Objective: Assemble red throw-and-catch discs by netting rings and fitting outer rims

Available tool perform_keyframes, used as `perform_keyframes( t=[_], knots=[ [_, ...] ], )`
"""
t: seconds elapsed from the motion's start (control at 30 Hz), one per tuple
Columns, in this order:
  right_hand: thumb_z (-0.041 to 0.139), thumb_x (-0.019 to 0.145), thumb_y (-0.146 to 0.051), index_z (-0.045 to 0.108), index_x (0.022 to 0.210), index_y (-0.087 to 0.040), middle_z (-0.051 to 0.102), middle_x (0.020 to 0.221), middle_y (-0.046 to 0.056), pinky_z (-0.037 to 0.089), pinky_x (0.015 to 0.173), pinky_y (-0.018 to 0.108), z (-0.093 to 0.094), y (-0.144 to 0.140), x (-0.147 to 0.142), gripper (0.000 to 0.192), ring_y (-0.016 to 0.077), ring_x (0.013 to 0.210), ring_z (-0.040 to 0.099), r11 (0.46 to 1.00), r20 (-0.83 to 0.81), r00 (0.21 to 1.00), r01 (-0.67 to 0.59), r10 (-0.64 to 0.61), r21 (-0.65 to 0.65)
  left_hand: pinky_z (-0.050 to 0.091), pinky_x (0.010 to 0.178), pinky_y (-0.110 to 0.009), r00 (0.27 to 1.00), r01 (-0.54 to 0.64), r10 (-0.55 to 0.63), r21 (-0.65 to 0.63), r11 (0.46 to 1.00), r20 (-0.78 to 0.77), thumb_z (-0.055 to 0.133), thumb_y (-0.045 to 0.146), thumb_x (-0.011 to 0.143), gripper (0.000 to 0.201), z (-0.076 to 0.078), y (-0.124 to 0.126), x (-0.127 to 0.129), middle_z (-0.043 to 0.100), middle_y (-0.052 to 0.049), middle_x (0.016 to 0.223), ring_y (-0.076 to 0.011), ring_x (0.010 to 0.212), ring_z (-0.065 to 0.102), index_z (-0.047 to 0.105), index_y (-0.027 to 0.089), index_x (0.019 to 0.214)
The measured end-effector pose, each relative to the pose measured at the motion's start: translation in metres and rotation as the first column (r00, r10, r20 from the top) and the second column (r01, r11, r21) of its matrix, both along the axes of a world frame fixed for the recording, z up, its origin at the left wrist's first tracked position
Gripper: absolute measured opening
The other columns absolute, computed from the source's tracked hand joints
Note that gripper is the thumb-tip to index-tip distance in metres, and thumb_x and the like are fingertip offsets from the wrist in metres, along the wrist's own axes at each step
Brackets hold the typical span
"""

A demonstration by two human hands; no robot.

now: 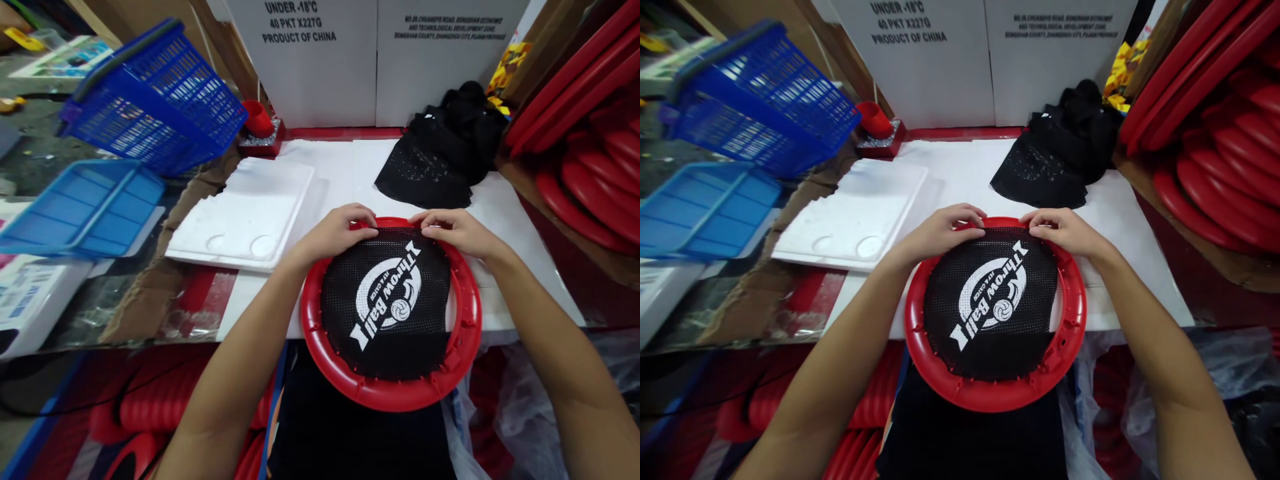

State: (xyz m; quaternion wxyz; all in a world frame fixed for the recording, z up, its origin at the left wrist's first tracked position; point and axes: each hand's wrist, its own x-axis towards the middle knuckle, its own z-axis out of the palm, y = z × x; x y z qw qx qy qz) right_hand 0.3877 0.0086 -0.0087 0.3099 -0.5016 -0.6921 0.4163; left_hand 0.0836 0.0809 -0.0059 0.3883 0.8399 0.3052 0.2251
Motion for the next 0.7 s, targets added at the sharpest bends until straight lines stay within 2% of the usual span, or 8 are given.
perform_keyframes(
  t=[0.07, 0.17, 0.23, 0.3, 0.47, 0.6, 0.7],
  knots=[
    [0.069, 0.095, -0.041, 0.071, 0.085, -0.023, 0.075, 0.129, 0.006, 0.052, 0.1, 0.045, -0.001, 0.001, -0.003, 0.021, 0.0281, 0.115, 0.068, 0.999, 0.008, 1.0, 0.003, -0.003, 0.039, 0.054, 0.097, -0.04, 0.996, -0.061, 0.069, -0.138, 0.989, 0.058, 0.075, 0.038, 0.091, 0.02, -0.003, 0.002, 0.001, 0.076, -0.009, 0.108, -0.0226, 0.102, 0.069, 0.078, 0.018, 0.09],
    [0.066, 0.095, -0.035, 0.071, 0.083, -0.023, 0.07, 0.127, 0.007, 0.052, 0.095, 0.042, -0.004, 0.002, -0.01, 0.018, 0.0263, 0.114, 0.065, 0.991, 0.073, 0.996, 0.043, -0.052, 0.128, 0.053, 0.082, -0.036, 0.982, -0.151, 0.178, -0.306, 0.94, 0.06, 0.084, 0.039, 0.082, 0.023, -0.009, 0.006, 0.003, 0.076, -0.006, 0.085, -0.0191, 0.082, 0.067, 0.08, 0.017, 0.086],
    [0.064, 0.093, -0.032, 0.069, 0.078, -0.021, 0.064, 0.129, 0.008, 0.052, 0.092, 0.041, -0.005, 0.004, -0.013, 0.019, 0.0244, 0.108, 0.063, 0.986, 0.134, 0.986, 0.079, -0.098, 0.146, 0.052, 0.077, -0.035, 0.974, -0.187, 0.221, -0.37, 0.91, 0.052, 0.086, 0.039, 0.078, 0.025, -0.011, 0.01, 0.004, 0.076, -0.006, 0.082, -0.0178, 0.077, 0.065, 0.081, 0.017, 0.086],
    [0.062, 0.092, -0.03, 0.066, 0.075, -0.02, 0.062, 0.13, 0.008, 0.051, 0.09, 0.041, -0.006, 0.006, -0.015, 0.02, 0.023, 0.103, 0.062, 0.991, 0.179, 0.98, 0.07, -0.091, 0.118, 0.051, 0.077, -0.035, 0.976, -0.176, 0.213, -0.402, 0.899, 0.051, 0.086, 0.04, 0.079, 0.025, -0.012, 0.015, 0.004, 0.077, -0.006, 0.084, -0.0174, 0.077, 0.065, 0.082, 0.017, 0.087],
    [0.059, 0.094, -0.03, 0.064, 0.077, -0.021, 0.064, 0.126, 0.008, 0.051, 0.094, 0.041, -0.002, 0.009, -0.012, 0.019, 0.0231, 0.103, 0.062, 0.995, 0.238, 0.971, -0.004, -0.019, 0.096, 0.052, 0.081, -0.036, 0.993, -0.102, 0.114, -0.326, 0.94, 0.018, 0.079, 0.038, 0.085, 0.022, -0.012, 0.025, 0.008, 0.08, -0.008, 0.088, -0.0187, 0.08, 0.067, 0.083, 0.016, 0.089],
    [0.062, 0.093, -0.033, 0.067, 0.08, -0.022, 0.067, 0.13, 0.007, 0.052, 0.098, 0.043, 0.002, 0.01, -0.009, 0.018, 0.0239, 0.107, 0.065, 0.999, 0.212, 0.977, -0.043, 0.037, 0.024, 0.053, 0.082, -0.037, 0.987, -0.134, 0.147, -0.178, 0.975, 0.058, 0.08, 0.034, 0.083, 0.024, -0.019, 0.024, 0.012, 0.081, -0.008, 0.091, -0.0197, 0.082, 0.068, 0.085, 0.016, 0.099],
    [0.063, 0.091, -0.028, 0.068, 0.078, -0.022, 0.071, 0.125, 0.008, 0.054, 0.099, 0.045, -0.001, 0.009, -0.013, 0.015, 0.0256, 0.108, 0.067, 0.996, 0.225, 0.974, 0.008, -0.029, 0.093, 0.054, 0.086, -0.037, 0.982, -0.155, 0.166, -0.112, 0.982, 0.091, 0.081, 0.032, 0.084, 0.025, -0.022, 0.021, 0.01, 0.082, -0.009, 0.095, -0.0195, 0.084, 0.069, 0.084, 0.016, 0.104]
  ],
)
